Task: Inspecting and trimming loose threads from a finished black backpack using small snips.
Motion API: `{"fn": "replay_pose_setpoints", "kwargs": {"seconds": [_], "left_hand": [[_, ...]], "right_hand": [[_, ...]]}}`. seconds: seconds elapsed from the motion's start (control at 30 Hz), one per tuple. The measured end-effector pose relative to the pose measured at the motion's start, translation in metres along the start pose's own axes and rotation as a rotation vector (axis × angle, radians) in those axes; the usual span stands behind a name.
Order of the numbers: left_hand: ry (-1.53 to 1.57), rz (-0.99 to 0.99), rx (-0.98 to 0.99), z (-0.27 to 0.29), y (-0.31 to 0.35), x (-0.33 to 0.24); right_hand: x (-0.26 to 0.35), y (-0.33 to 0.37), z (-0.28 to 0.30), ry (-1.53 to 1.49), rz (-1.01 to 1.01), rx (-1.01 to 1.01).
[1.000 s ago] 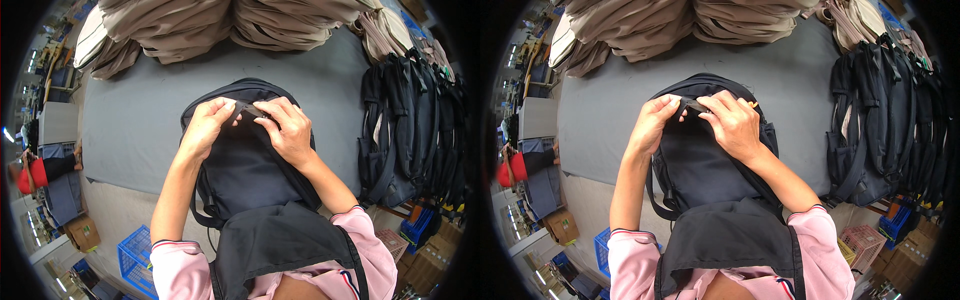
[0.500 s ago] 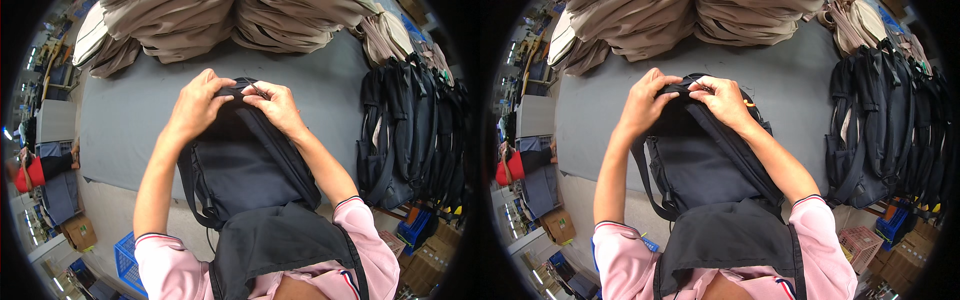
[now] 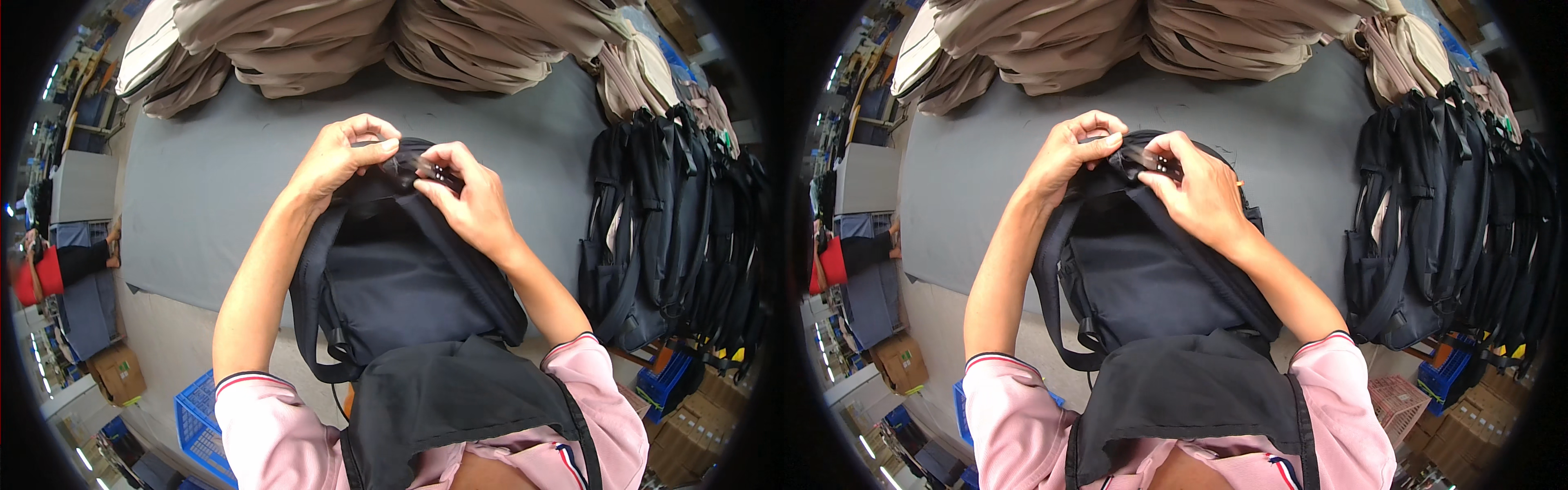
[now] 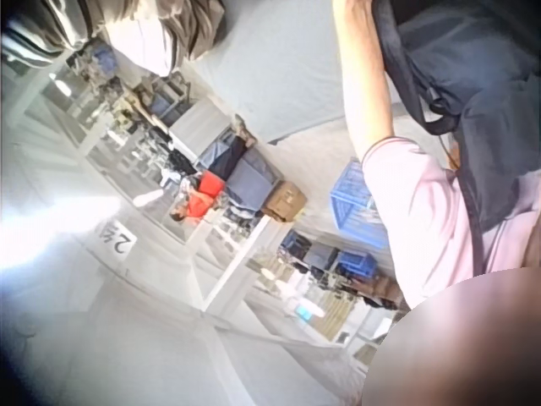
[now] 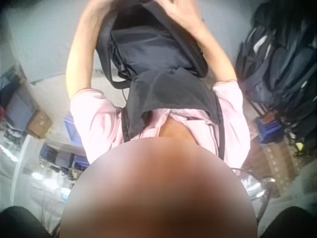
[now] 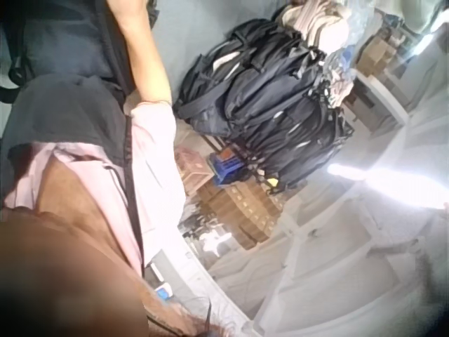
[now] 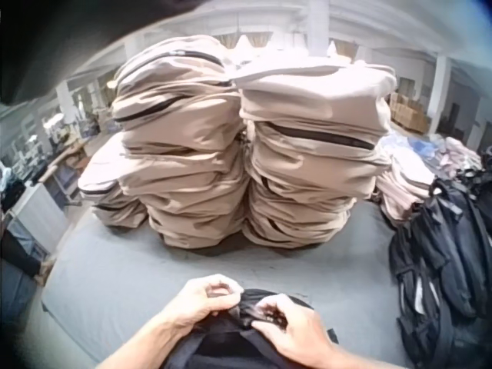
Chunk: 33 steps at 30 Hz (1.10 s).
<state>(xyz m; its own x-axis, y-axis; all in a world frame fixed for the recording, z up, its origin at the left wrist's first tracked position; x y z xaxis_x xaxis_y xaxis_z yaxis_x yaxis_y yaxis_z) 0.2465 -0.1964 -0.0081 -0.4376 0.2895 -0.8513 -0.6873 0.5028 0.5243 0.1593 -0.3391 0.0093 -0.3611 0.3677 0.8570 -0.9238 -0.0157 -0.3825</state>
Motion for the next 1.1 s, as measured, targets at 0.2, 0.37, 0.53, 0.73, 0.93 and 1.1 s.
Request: {"fn": "replay_pose_setpoints", "kwargs": {"seconds": [0.2,0.37,0.53,0.73,0.93,1.1], "left_hand": [[0.015,0.070,-0.021,-0.004,0.008,-0.002],[0.006,0.053,-0.001,-0.008,0.012,-0.005],[-0.004,0.054,0.016,-0.008,0.012,-0.002],[-0.005,0.086,0.005,-0.007,0.011,0.000],[-0.015,0.100,-0.004,-0.008,0.010,-0.001],[-0.016,0.093,0.015,-0.008,0.006,0.002]], "right_hand": [[0.042,-0.009,0.013,0.558,0.323,0.140],[0.050,-0.024,0.008,0.675,0.430,0.349],[0.061,-0.034,0.007,0.688,0.572,0.462],[0.060,-0.037,0.017,0.648,0.536,0.531],[0.057,-0.042,0.013,0.623,0.486,0.528],[0.059,-0.044,0.008,0.652,0.554,0.617]]}}
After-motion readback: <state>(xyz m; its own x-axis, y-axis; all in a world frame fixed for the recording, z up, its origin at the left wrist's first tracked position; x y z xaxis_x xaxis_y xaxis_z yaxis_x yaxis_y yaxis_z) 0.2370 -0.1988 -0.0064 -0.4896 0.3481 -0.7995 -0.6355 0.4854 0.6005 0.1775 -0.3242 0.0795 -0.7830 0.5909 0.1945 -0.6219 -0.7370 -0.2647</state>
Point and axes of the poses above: each hand's wrist, its own y-axis away from the middle knuckle, its own z-axis out of the back of the hand, x = y × z, the point moved 6 cm from there along -y, towards the middle knuckle, and after that the axes turned 15 degrees about z, right-handed, at the moved point
